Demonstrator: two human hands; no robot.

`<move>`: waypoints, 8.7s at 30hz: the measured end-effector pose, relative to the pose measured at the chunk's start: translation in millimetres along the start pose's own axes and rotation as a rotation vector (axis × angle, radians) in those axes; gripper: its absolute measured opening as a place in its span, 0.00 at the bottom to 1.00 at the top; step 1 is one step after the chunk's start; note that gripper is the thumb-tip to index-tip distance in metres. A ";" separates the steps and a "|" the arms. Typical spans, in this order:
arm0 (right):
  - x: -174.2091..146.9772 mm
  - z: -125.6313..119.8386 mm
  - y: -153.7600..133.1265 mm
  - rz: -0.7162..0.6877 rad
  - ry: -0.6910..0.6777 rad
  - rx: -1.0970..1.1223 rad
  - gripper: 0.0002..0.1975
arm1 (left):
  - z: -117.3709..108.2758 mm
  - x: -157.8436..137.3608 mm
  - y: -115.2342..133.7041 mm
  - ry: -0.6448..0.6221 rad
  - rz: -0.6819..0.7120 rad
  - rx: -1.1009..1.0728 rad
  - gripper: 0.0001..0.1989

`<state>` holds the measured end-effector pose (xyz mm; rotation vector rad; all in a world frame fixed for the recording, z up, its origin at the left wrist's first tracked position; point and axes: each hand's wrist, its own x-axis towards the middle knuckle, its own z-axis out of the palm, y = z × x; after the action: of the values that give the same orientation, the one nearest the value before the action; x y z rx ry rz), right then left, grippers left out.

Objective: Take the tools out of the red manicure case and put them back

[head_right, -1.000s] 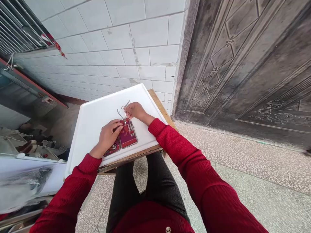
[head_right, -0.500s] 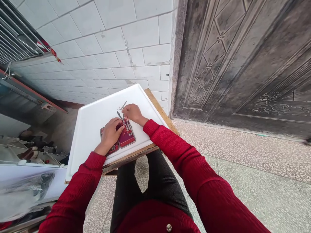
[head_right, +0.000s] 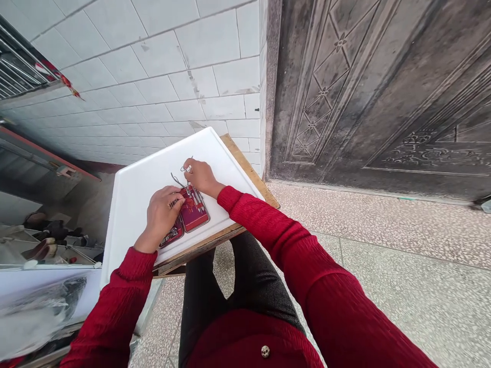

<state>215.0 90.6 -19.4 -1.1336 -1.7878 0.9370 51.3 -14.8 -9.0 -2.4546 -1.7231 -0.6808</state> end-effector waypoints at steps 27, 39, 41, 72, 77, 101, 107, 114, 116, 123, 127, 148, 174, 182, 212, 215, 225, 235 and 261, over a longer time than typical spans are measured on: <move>-11.8 6.4 -10.9 -0.005 -0.094 -0.478 0.15 | -0.8 -1.6 10.6 0.185 0.292 0.318 0.14; -21.2 3.3 -16.2 -0.014 -0.122 -0.469 0.13 | 11.4 2.2 -0.7 0.190 0.227 0.264 0.13; -21.7 3.1 -15.7 -0.005 -0.120 -0.493 0.14 | 13.3 2.4 -2.9 0.162 0.213 0.271 0.14; -5.4 -25.4 3.3 0.076 0.025 -0.598 0.12 | 5.4 -0.1 -34.4 0.040 0.008 0.096 0.15; 0.7 -29.5 0.2 0.032 -0.046 -0.719 0.12 | 15.3 -1.9 -39.0 0.039 -0.030 -0.049 0.15; 31.3 -40.4 8.2 0.060 -0.224 -0.736 0.06 | 24.3 -5.9 -43.4 0.047 0.001 -0.054 0.16; 34.4 -36.1 3.7 0.050 -0.281 -0.829 0.06 | 24.7 -6.0 -44.1 0.035 0.005 -0.073 0.16; 29.2 -36.3 -1.4 0.085 -0.321 -0.786 0.04 | 22.6 -5.4 -42.6 0.015 0.003 -0.058 0.17; 27.3 -36.7 -3.1 0.082 -0.336 -0.746 0.03 | 21.9 -5.2 -41.7 0.009 -0.007 -0.057 0.19; 23.7 -29.2 -1.8 -0.023 -0.347 -0.878 0.05 | 21.4 -5.3 -41.8 0.015 -0.024 -0.073 0.20; 20.4 -27.4 -0.3 -0.115 -0.298 -0.906 0.05 | 20.3 -5.0 -41.1 0.003 -0.060 -0.114 0.20; -5.4 -0.7 6.6 -0.506 -0.280 -0.242 0.06 | 15.6 1.7 -38.4 0.086 -0.510 -0.644 0.17; -22.8 1.6 -16.8 -0.602 -0.312 -0.740 0.16 | 7.9 3.3 -25.6 0.189 -0.660 -0.842 0.15; -27.1 9.0 -20.7 -0.607 -0.235 -0.900 0.16 | 8.4 3.0 -23.7 0.198 -0.684 -0.877 0.15; -27.5 9.4 -16.8 -0.614 -0.153 -0.916 0.16 | 9.0 1.7 -24.2 0.212 -0.690 -1.004 0.15; -27.2 9.6 -13.8 -0.651 -0.144 -0.922 0.17 | 9.7 1.8 -25.3 0.211 -0.683 -1.011 0.14; -27.0 16.4 -14.3 -0.617 -0.146 -0.954 0.14 | 6.9 3.0 -22.1 0.189 -0.656 -0.997 0.14; -26.4 18.6 -12.1 -0.638 -0.108 -0.944 0.09 | 4.8 4.2 -20.1 0.159 -0.641 -0.911 0.15; -7.2 -18.2 -67.0 -0.377 -0.656 -1.354 0.11 | 23.9 -1.5 -40.9 -0.004 -0.246 -0.217 0.06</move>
<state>210.9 65.3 45.6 -1.1552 -3.1883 -0.3550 21.3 6.2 -39.1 -2.3958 -2.0762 -0.9330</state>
